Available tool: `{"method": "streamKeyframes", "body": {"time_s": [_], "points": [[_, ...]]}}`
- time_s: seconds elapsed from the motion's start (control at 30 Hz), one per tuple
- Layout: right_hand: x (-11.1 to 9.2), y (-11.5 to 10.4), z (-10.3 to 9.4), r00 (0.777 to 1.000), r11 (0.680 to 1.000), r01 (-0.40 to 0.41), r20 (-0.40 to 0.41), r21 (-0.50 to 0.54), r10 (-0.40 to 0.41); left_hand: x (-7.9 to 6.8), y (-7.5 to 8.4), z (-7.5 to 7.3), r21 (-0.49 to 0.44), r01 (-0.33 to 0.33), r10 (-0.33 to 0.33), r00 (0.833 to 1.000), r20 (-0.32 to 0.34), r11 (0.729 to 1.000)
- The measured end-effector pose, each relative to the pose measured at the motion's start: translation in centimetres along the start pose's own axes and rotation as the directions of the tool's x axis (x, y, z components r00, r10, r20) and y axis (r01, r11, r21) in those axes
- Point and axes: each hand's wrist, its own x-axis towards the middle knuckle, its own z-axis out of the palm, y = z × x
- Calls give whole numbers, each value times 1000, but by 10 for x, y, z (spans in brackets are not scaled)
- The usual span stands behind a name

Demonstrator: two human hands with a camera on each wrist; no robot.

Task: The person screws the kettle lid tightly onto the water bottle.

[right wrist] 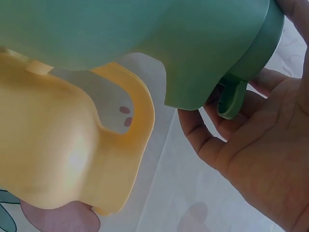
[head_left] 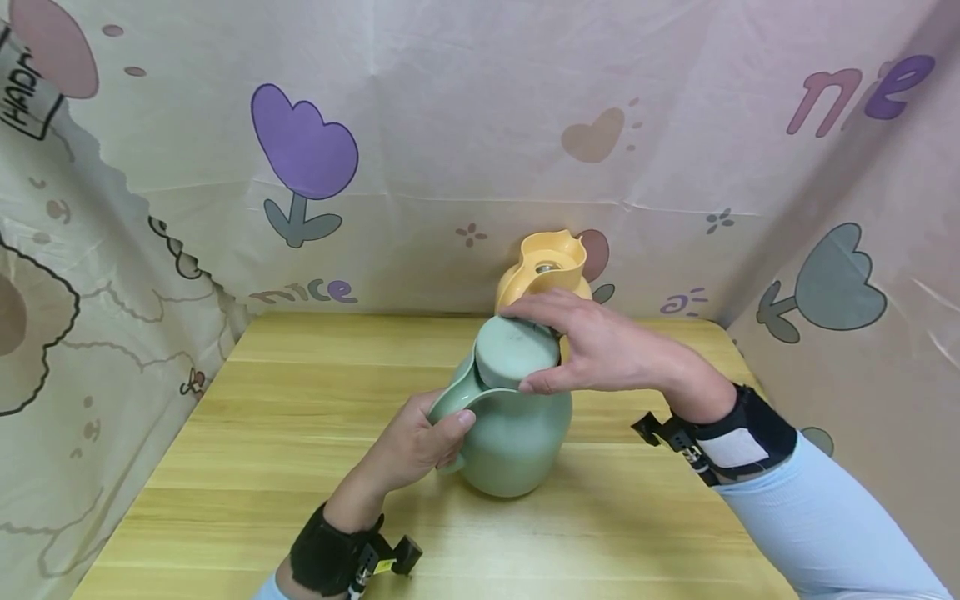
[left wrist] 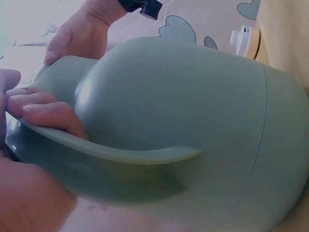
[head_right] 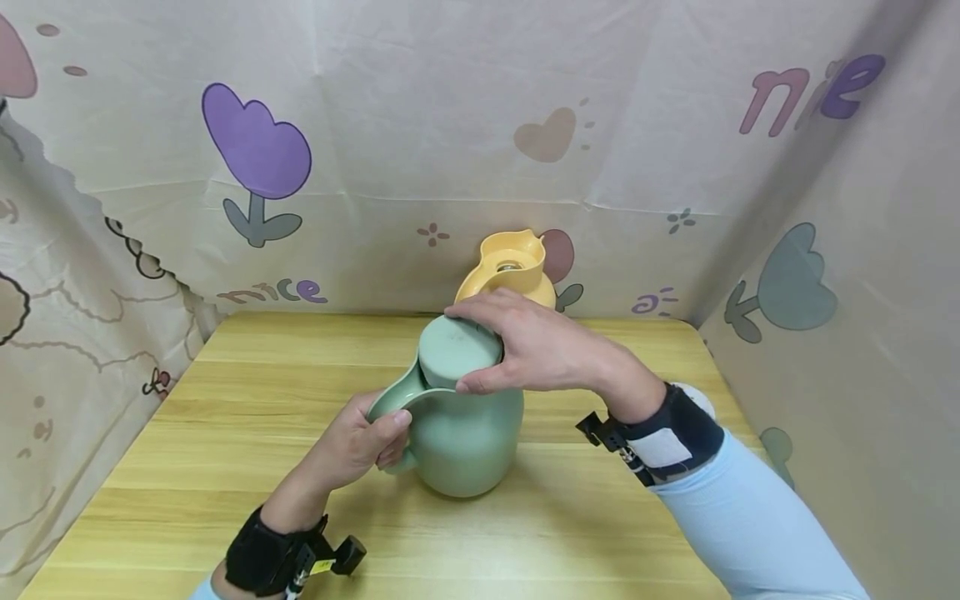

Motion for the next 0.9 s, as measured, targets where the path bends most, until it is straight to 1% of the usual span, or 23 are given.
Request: {"method": "streamKeyframes", "body": {"time_s": [0.2, 0.33, 0.5, 0.6, 0.73, 0.9], "points": [[-1, -2, 1, 1000, 999, -10, -6, -44, 9, 0, 0, 0, 2, 9, -9, 1000, -5, 1000], [-1, -4, -1, 1000, 998, -5, 7, -69, 6, 0, 0, 0, 5, 8, -8, 1000, -6, 1000], [-1, -5, -5, 999, 997, 24, 31, -77, -22, 0, 0, 0, 7, 9, -9, 1000, -7, 1000], [-1, -6, -6, 999, 997, 24, 35, -74, -22, -1, 0, 0, 8, 9, -9, 1000, -8, 1000], [0, -7, -5, 1000, 996, -2, 9, -94, 3, -1, 0, 0, 4, 8, -8, 1000, -6, 1000], [1, -9, -2, 998, 986, -55, -42, -155, 49, -1, 0, 0, 9, 8, -8, 1000, -3, 1000]]}}
